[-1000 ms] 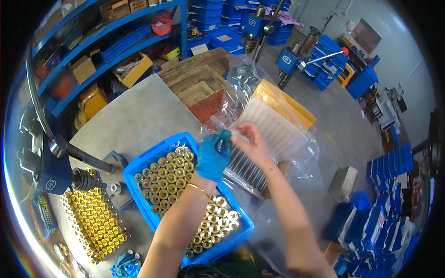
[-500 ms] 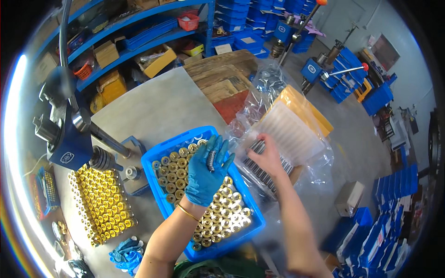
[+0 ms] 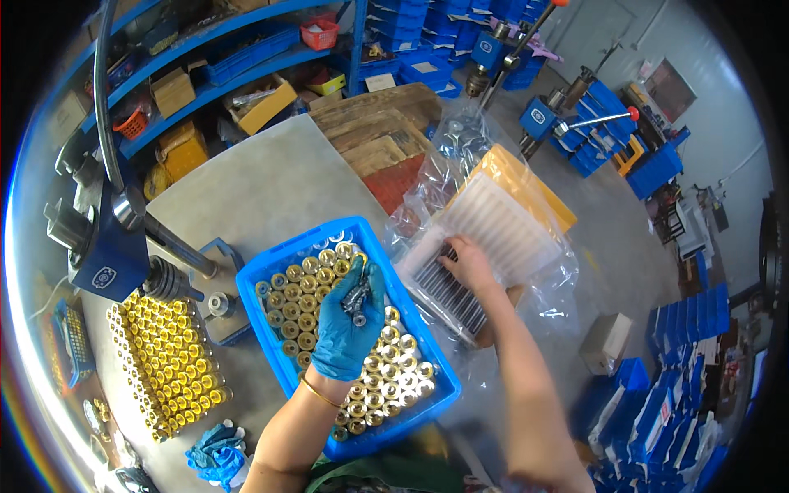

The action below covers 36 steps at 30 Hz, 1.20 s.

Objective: Inserting small metal pins into cylindrical metal housings or cups within an industrial assembly setting.

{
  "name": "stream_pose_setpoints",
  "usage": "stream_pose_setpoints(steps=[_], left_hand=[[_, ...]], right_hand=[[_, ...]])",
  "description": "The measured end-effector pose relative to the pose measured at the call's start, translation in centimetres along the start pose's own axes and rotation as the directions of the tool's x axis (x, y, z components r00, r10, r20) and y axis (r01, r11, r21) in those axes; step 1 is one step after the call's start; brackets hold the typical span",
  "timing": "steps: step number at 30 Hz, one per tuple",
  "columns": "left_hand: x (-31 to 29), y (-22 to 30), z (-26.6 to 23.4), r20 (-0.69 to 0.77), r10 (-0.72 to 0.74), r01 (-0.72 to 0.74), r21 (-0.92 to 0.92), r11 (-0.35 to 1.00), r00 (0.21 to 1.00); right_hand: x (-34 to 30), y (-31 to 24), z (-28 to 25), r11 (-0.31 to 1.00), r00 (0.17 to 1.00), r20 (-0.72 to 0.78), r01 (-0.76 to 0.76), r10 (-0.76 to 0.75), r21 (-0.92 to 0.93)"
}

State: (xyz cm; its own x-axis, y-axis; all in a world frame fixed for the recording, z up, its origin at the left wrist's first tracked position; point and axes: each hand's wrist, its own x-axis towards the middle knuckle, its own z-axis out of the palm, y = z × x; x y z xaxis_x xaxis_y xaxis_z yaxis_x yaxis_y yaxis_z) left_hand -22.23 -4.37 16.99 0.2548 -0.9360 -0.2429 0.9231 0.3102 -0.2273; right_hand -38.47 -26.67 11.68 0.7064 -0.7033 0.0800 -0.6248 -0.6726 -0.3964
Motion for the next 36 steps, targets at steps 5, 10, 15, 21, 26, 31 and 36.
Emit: stream_pose_setpoints(steps=[5,10,15,21,26,31,36], left_hand=[[-0.6,0.5,0.6,-0.060,0.065,-0.057,0.128,0.990,0.996],[0.1,0.3,0.0,-0.013,0.037,-0.035,0.144,0.989,0.999],[0.4,-0.5,-0.4,-0.045,0.054,-0.048,0.137,0.989,0.998],[0.3,-0.7,-2.4,0.031,0.011,-0.019,0.287,0.958,0.999],[-2.9,-0.6,1.0,-0.223,0.074,-0.070,0.024,0.997,0.972],[-4.6,1.9,-0.6,-0.180,0.095,-0.092,0.025,0.995,0.979],[-6.9,1.7,1.5,-0.245,0.152,-0.122,0.132,0.984,0.957]], right_hand=[[2.3,0.0,0.2,0.998,0.994,0.108,-0.012,0.005,0.069],[2.7,-0.1,0.2,1.000,0.988,0.154,-0.005,0.010,-0.028],[-0.1,-3.3,-2.1,0.873,0.973,-0.118,-0.122,0.200,0.471],[-5.6,-15.6,-5.0,0.683,0.918,-0.184,0.386,-0.351,0.620],[-2.2,-7.6,-3.1,0.884,0.998,-0.012,0.059,-0.061,0.464],[-1.2,-5.5,1.7,0.983,0.981,0.162,0.129,-0.106,-0.133],[-1.0,-2.5,1.0,0.993,0.993,0.012,0.113,-0.113,0.041]])
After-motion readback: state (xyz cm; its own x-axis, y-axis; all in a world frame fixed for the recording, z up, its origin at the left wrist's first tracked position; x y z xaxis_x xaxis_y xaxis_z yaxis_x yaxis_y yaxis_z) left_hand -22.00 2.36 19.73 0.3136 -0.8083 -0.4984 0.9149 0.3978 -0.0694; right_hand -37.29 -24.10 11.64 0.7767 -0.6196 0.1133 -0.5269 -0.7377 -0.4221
